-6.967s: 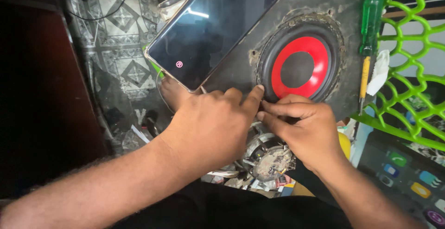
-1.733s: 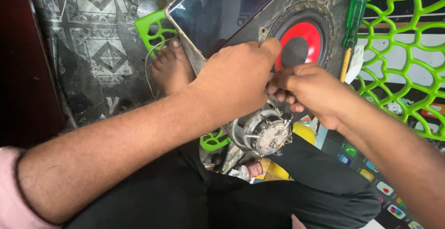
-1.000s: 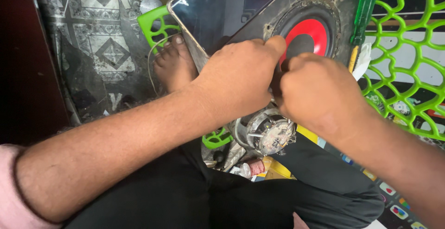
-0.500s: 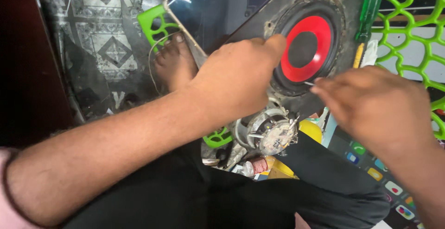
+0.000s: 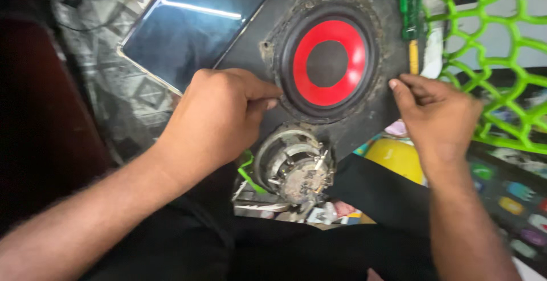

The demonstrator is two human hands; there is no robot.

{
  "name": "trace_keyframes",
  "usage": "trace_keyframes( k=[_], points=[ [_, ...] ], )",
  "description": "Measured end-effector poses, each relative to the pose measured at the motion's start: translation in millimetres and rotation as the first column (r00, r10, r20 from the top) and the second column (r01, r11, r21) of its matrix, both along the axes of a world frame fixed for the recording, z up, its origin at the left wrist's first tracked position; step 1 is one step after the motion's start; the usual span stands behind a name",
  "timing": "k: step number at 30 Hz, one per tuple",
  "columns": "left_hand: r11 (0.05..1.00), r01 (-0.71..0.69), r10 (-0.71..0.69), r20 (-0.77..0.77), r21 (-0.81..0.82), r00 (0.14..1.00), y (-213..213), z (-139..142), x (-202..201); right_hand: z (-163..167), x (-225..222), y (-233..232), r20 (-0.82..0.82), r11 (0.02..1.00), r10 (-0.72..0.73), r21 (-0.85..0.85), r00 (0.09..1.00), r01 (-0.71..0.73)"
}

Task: The person repairs a speaker driver mounted in a panel, holding a wire against the speaker terminal and working it into place by hand, occasionally using a screwdriver on the speaker assembly while a smartphone with an active call lies on the panel. The person continues attaching the wire to the terminal throughout the clip.

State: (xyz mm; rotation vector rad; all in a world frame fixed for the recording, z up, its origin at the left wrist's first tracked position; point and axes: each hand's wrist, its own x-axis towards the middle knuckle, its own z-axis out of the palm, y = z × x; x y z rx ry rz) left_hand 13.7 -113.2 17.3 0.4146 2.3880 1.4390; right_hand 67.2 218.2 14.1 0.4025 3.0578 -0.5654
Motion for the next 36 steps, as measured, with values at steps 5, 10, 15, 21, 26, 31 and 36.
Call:
trace_keyframes(
  k=[5,10,15,21,26,31,36],
  points=[
    [1.0,-0.015,0.012,0.1,0.026,0.995,4.4,7.4,-0.8,24.4,-5.2,-42.1,-0.044,0.977,0.183,-0.107,0.982,-0.187],
    [0.974,0.125,-0.105,-0.116,0.186,0.988,8.1,5.9,4.7,23.6,8.7,-81.5,-0.012,0.653,0.386,-0.703,0.922,-0.282],
    [0.973,0.079,-0.077,-0.018,0.218,0.997,8.4,-1.1,10.9,10.7,7.3,-85.8,0.105,0.558,0.342,-0.822,0.934,-0.112],
    [0.869,-0.102,-0.21,0.547,0.485,0.81,7.6,-12.0,18.1,2.1,11.8,-91.9,-0.017,0.629,0.307,-0.747,0.951,-0.216],
    [0.986,0.164,-0.158,-0.113,0.043,0.981,-6.2,-19.2,27.1,-10.3,14.3,-82.7,0.055,0.539,0.073,-0.842,0.996,0.007],
    [0.924,0.181,-0.3,-0.348,-0.336,0.888,-8.5,-24.0,34.0,-18.9,13.2,-80.6,0.106,0.389,-0.056,-0.913,0.993,0.119],
    [0.979,0.088,-0.132,-0.242,-0.185,0.961,-6.6,-27.8,30.4,-20.7,16.8,-95.0,0.002,0.506,0.096,-0.861,0.995,-0.047]
  ],
)
